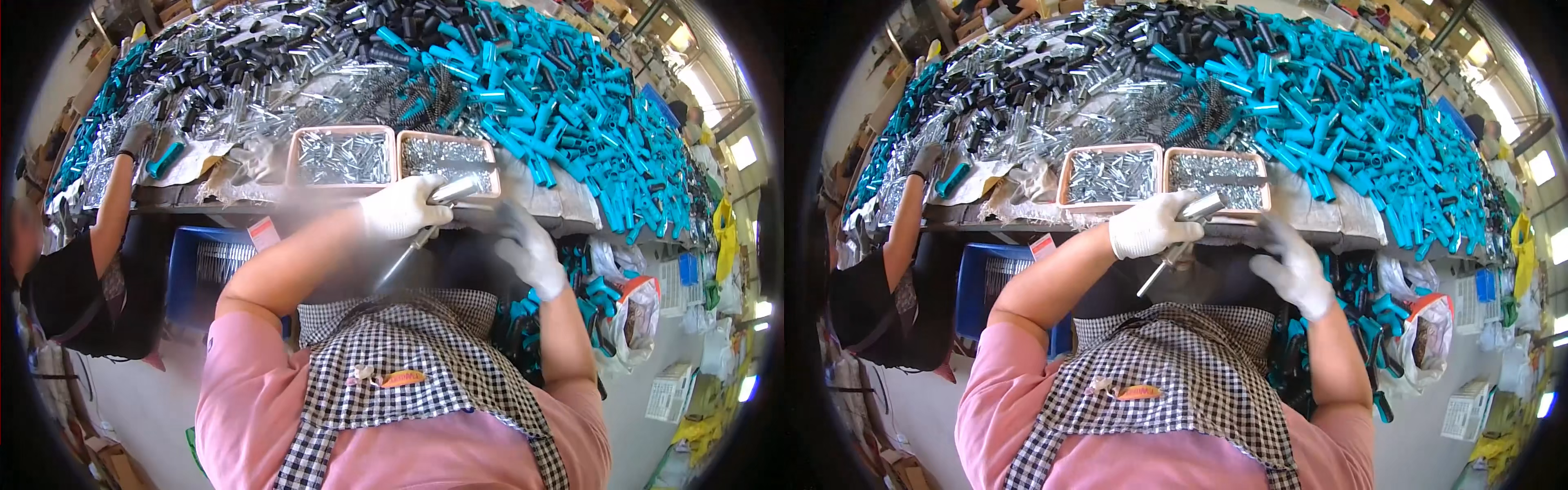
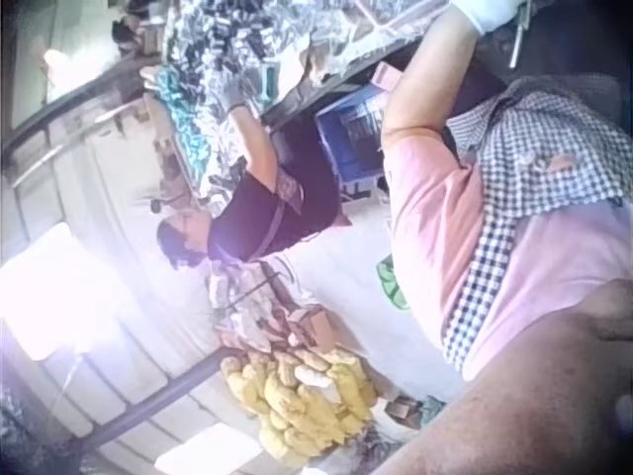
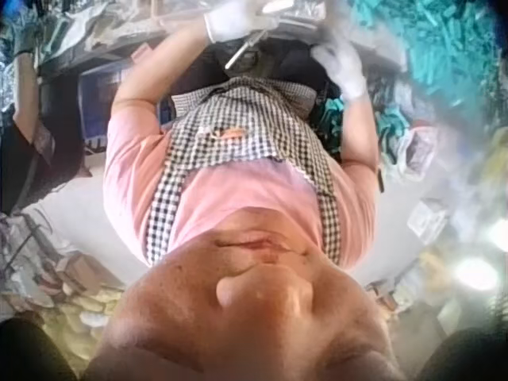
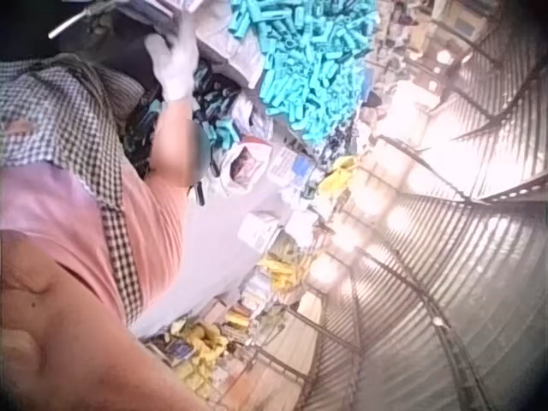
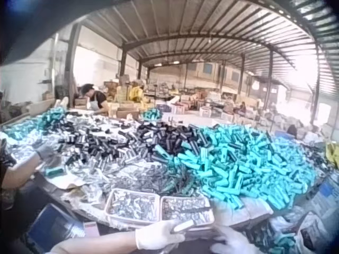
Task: Assembling plastic handles and metal rods for tools at a factory workstation.
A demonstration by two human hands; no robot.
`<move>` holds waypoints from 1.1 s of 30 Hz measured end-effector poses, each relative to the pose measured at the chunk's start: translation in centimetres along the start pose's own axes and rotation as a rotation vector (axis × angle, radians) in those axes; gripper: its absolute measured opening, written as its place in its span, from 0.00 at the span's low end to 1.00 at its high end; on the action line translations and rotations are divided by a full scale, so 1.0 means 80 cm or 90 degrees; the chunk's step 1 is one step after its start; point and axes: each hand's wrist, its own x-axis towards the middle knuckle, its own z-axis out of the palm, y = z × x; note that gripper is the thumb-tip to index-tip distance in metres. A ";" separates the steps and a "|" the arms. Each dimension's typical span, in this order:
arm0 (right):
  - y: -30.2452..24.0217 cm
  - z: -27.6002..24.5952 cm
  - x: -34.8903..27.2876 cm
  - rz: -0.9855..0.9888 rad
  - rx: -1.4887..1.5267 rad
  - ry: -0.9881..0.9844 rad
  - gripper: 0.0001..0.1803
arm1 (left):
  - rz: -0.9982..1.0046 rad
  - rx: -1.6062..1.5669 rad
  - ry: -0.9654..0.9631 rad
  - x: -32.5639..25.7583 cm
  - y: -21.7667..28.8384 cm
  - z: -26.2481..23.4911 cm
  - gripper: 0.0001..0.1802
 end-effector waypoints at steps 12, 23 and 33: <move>0.015 0.071 0.061 0.045 0.048 0.043 0.15 | -0.068 -0.353 0.200 -0.071 -0.110 0.022 0.18; 0.027 0.144 0.035 0.043 -0.111 -0.236 0.17 | 0.222 0.659 0.006 -0.029 -0.046 0.037 0.11; 0.044 0.133 0.041 -0.165 0.051 -0.097 0.24 | 0.411 0.570 0.353 0.026 -0.012 -0.047 0.22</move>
